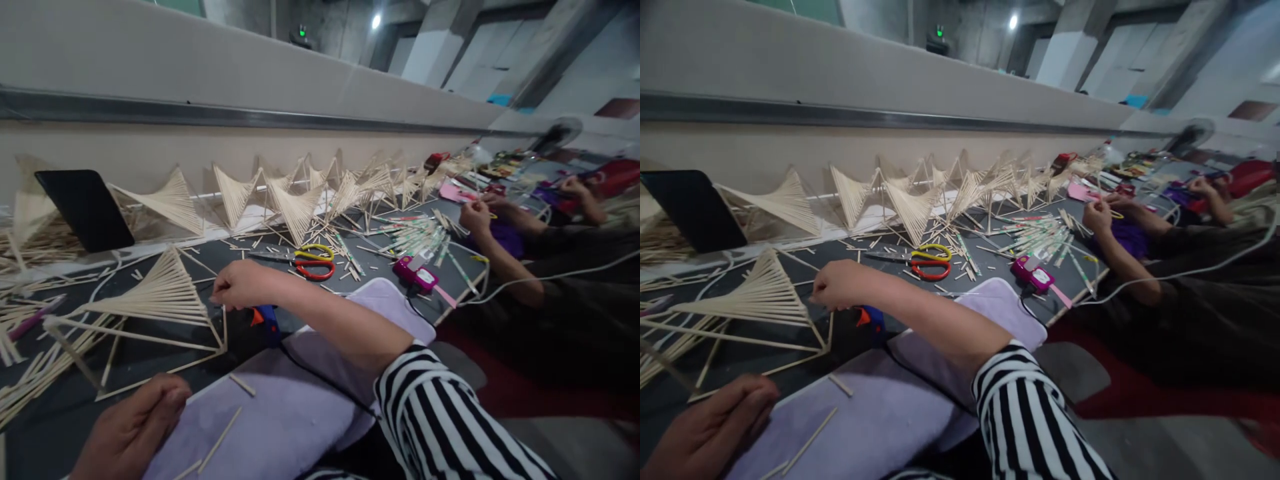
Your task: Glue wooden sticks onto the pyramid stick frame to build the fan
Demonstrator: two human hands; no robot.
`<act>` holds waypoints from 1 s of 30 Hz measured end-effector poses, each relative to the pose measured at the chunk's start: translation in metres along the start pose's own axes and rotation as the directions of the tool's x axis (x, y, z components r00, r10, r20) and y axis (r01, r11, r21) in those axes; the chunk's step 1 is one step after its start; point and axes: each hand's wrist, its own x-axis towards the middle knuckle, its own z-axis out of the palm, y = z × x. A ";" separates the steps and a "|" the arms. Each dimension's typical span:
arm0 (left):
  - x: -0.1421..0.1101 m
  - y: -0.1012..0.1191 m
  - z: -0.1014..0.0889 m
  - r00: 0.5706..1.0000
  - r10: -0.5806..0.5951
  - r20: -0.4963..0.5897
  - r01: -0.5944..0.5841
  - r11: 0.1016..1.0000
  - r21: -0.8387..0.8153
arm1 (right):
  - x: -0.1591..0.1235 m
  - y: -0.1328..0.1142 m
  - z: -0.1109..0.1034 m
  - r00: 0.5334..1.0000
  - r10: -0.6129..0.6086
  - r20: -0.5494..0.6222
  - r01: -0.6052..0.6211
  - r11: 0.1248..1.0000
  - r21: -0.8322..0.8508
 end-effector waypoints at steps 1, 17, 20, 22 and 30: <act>0.000 -0.004 -0.002 0.997 0.044 0.062 -0.045 0.999 0.006 | -0.003 -0.004 -0.004 1.000 -0.002 -0.013 0.001 0.998 -0.061; -0.001 -0.010 -0.002 0.976 0.124 -0.177 -0.119 0.992 0.040 | -0.156 0.104 0.012 0.656 0.335 -0.676 -0.536 0.838 -0.105; -0.002 -0.012 -0.004 0.962 0.181 -0.203 -0.164 0.982 0.099 | -0.171 0.112 0.039 0.576 0.267 -0.772 -0.563 0.815 -0.138; -0.004 -0.008 -0.005 0.945 0.227 -0.235 -0.188 0.967 0.174 | -0.174 0.115 0.049 0.543 0.185 -0.819 -0.566 0.802 -0.194; 0.001 -0.003 -0.063 0.726 0.298 -0.619 -0.035 0.916 0.400 | -0.170 0.111 0.059 0.505 0.060 -0.861 -0.616 0.723 -0.311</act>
